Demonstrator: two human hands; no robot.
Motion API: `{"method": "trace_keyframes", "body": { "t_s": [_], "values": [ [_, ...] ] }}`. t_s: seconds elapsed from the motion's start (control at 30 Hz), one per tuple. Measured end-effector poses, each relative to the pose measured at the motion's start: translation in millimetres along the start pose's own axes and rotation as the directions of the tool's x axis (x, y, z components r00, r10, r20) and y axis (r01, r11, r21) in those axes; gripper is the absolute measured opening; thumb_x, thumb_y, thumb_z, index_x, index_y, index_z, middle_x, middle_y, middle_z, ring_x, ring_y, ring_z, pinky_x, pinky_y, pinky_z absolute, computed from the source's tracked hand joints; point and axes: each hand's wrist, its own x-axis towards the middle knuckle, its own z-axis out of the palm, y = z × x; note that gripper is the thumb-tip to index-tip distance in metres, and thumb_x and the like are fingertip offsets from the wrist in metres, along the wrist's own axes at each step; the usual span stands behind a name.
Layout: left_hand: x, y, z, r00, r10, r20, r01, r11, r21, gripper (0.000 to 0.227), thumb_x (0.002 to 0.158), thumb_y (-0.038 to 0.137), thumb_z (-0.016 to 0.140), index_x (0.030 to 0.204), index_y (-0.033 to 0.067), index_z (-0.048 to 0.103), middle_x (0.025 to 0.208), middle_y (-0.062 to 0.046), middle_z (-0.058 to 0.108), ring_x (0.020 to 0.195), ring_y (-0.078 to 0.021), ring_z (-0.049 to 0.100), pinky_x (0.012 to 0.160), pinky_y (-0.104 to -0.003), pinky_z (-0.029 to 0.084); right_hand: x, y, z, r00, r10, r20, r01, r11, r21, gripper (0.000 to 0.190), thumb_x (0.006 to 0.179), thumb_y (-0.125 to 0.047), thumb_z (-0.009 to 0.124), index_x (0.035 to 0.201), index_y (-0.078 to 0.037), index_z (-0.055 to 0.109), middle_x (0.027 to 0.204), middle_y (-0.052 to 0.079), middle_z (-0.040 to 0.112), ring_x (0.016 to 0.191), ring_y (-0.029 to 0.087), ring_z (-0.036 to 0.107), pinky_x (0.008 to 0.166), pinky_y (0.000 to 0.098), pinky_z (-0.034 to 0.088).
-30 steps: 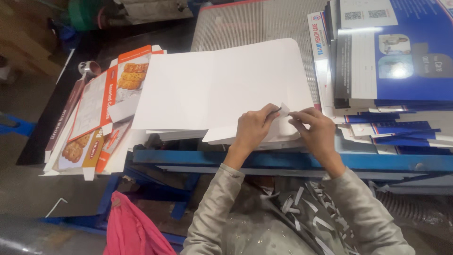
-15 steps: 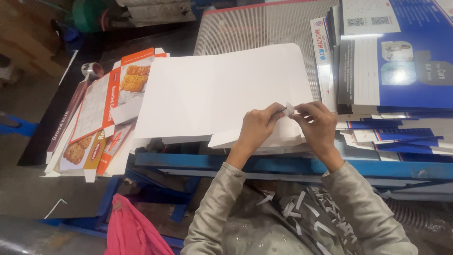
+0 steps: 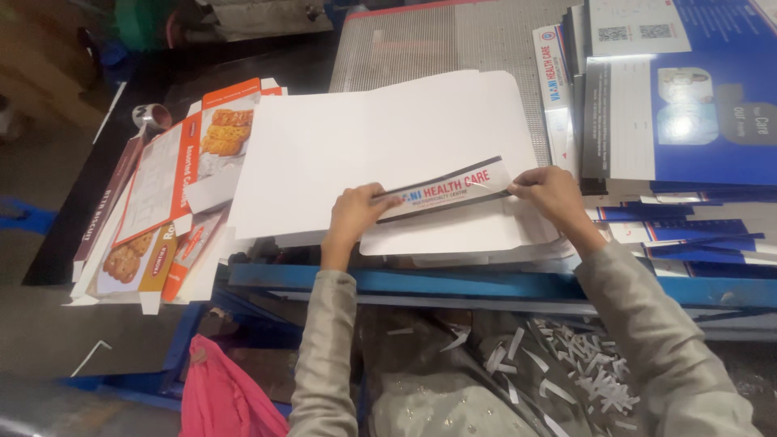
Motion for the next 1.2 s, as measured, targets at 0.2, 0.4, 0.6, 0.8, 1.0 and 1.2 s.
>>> {"method": "trace_keyframes", "body": {
  "t_s": [0.2, 0.4, 0.6, 0.8, 1.0, 1.2],
  "values": [
    [25.3, -4.7, 44.3, 0.965, 0.006, -0.262, 0.023, 0.994, 0.106, 0.059, 0.085, 0.057, 0.076, 0.112, 0.0050, 0.068, 0.089, -0.014, 0.071, 0.073, -0.0268, 0.070, 0.066, -0.043, 0.056, 0.5, -16.8, 12.8, 0.994, -0.099, -0.050, 0.068, 0.898, -0.435, 0.023, 0.089, -0.032, 0.071, 0.094, -0.012, 0.082, 0.090, 0.016, 0.076, 0.083, 0.037, 0.072, 0.077, 0.0482, 0.055],
    [18.2, 16.6, 60.9, 0.958, 0.040, -0.283, 0.073, 0.924, 0.377, 0.059, 0.096, 0.048, 0.067, 0.133, 0.0037, 0.054, 0.134, -0.024, 0.051, 0.108, -0.0337, 0.061, 0.098, -0.052, 0.044, 6.1, -12.1, 35.5, 0.955, -0.295, -0.038, 0.196, 0.722, -0.664, 0.012, 0.080, -0.012, 0.068, 0.084, -0.007, 0.078, 0.090, 0.016, 0.072, 0.079, 0.035, 0.072, 0.067, 0.0458, 0.057],
    [16.9, -6.6, 63.8, 0.920, 0.305, -0.246, -0.247, 0.939, 0.241, 0.041, 0.103, 0.027, 0.050, 0.144, 0.0290, 0.053, 0.165, -0.015, 0.031, 0.152, -0.0339, 0.023, 0.114, -0.062, 0.019, 9.8, -21.9, 37.5, 0.956, -0.256, 0.142, 0.265, 0.550, -0.792, 0.010, 0.085, -0.008, 0.067, 0.088, -0.004, 0.076, 0.091, 0.015, 0.072, 0.084, 0.028, 0.073, 0.069, 0.0388, 0.059],
    [21.2, -8.7, 69.3, 0.955, 0.253, -0.153, -0.209, 0.944, 0.256, 0.043, 0.106, 0.028, 0.042, 0.148, 0.0343, 0.048, 0.167, -0.003, 0.026, 0.155, -0.0315, 0.018, 0.116, -0.062, 0.016, 21.4, -38.5, 57.1, 0.895, -0.432, 0.111, 0.327, 0.465, -0.823, 0.039, 0.093, -0.006, 0.058, 0.131, 0.004, 0.060, 0.130, 0.022, 0.062, 0.115, 0.031, 0.064, 0.096, 0.0415, 0.051],
    [24.2, -16.9, 68.2, 0.937, 0.309, -0.162, -0.255, 0.924, 0.284, 0.060, 0.096, 0.041, 0.050, 0.154, 0.0247, 0.042, 0.169, -0.006, 0.023, 0.155, -0.0333, 0.017, 0.113, -0.061, 0.014, 14.4, -71.7, 182.2, 0.662, -0.541, 0.518, 0.720, 0.650, -0.241, 0.101, 0.092, -0.072, 0.047, 0.163, -0.006, 0.018, 0.170, 0.022, 0.008, 0.158, 0.040, 0.003, 0.121, 0.0647, 0.006],
    [19.3, -19.7, 72.6, 0.944, 0.273, -0.187, -0.228, 0.946, 0.231, 0.048, 0.105, 0.025, 0.044, 0.153, 0.0219, 0.044, 0.168, -0.004, 0.029, 0.156, -0.0298, 0.021, 0.119, -0.059, 0.017, 97.1, 6.2, 120.3, 0.871, -0.390, 0.299, 0.492, 0.683, -0.540, 0.096, 0.091, -0.076, 0.038, 0.164, -0.023, 0.007, 0.172, 0.015, -0.002, 0.158, 0.031, -0.001, 0.117, 0.0686, 0.008]
  ]
}}
